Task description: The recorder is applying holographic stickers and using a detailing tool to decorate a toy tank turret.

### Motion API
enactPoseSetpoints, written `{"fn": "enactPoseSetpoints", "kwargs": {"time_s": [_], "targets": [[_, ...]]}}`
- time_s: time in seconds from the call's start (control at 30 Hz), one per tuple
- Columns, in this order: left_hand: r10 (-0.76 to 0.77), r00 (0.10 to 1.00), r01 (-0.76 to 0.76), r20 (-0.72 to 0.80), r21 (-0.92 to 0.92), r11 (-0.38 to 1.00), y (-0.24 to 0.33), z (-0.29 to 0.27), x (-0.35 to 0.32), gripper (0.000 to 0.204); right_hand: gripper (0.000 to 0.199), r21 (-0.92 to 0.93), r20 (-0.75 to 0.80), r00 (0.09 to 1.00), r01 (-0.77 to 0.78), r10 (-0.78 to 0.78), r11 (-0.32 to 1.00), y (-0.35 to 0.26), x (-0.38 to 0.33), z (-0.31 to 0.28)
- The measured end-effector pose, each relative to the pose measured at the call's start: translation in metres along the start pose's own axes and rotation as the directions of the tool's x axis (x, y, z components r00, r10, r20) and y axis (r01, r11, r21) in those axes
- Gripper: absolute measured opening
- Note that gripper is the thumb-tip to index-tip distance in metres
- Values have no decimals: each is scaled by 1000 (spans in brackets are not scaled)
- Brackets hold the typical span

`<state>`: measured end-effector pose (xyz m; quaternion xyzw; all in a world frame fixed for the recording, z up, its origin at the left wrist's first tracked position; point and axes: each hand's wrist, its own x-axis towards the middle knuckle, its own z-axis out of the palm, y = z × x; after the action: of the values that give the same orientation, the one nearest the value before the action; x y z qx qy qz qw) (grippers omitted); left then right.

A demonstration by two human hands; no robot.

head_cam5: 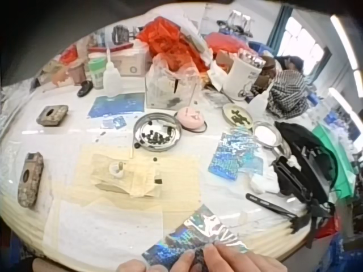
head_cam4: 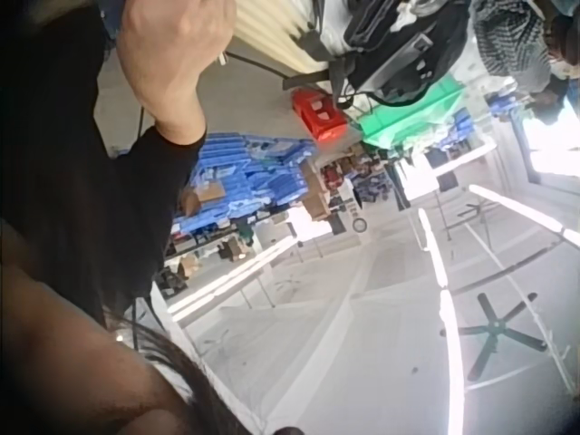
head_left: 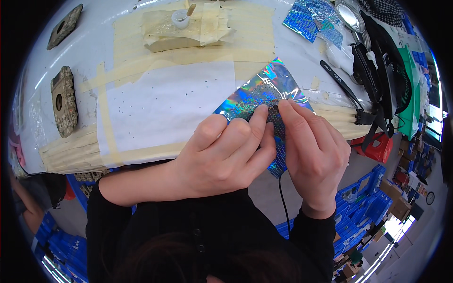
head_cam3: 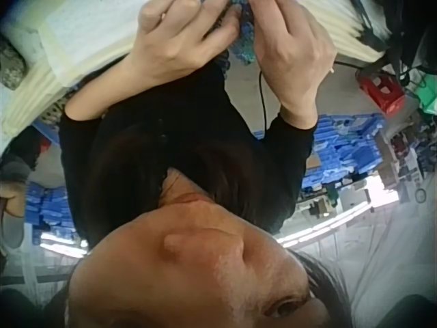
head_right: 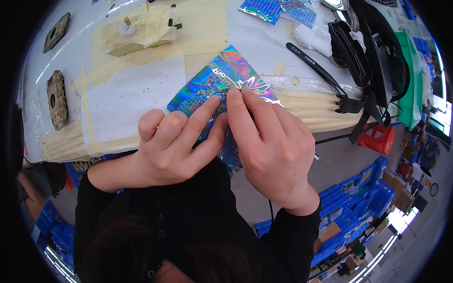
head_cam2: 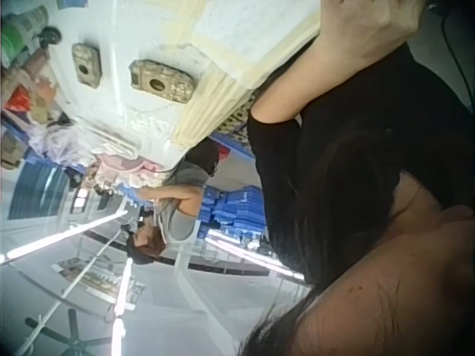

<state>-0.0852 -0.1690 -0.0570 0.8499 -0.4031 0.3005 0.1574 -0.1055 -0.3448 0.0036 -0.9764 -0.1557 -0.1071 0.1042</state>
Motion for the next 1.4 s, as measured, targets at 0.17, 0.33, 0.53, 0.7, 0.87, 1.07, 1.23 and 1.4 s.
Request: {"fn": "enactPoseSetpoints", "kwargs": {"time_s": [0.17,0.33,0.53,0.7,0.87,1.07,1.23,1.4], "targets": [[2,1000,-2,10,-2,1000,0,-2,1,12,38,-63,-12,993,120,-121,991,7,-2,3],[4,1000,-4,10,0,1000,-1,-2,0,12,36,-35,11,999,42,-42,999,1,0,-1],[16,1000,-16,16,-5,1000,-1,-2,0,15,33,56,-54,997,50,-47,997,9,-2,4],[36,999,-36,27,18,999,-3,-3,-1,19,18,86,-244,955,-154,171,984,29,3,1],[34,999,-33,38,-20,999,-7,-12,-3,20,17,21,-199,974,-104,106,994,50,8,5],[127,989,-124,70,-55,991,-25,-29,-7,18,20,-147,-281,952,-167,121,975,75,12,-3],[190,981,-187,38,-56,981,-31,-30,-9,15,14,-211,-78,985,-168,155,963,92,10,-10],[168,984,-172,-54,-57,984,-28,-25,-7,6,17,-137,-128,977,-188,171,973,97,10,-6]]}}
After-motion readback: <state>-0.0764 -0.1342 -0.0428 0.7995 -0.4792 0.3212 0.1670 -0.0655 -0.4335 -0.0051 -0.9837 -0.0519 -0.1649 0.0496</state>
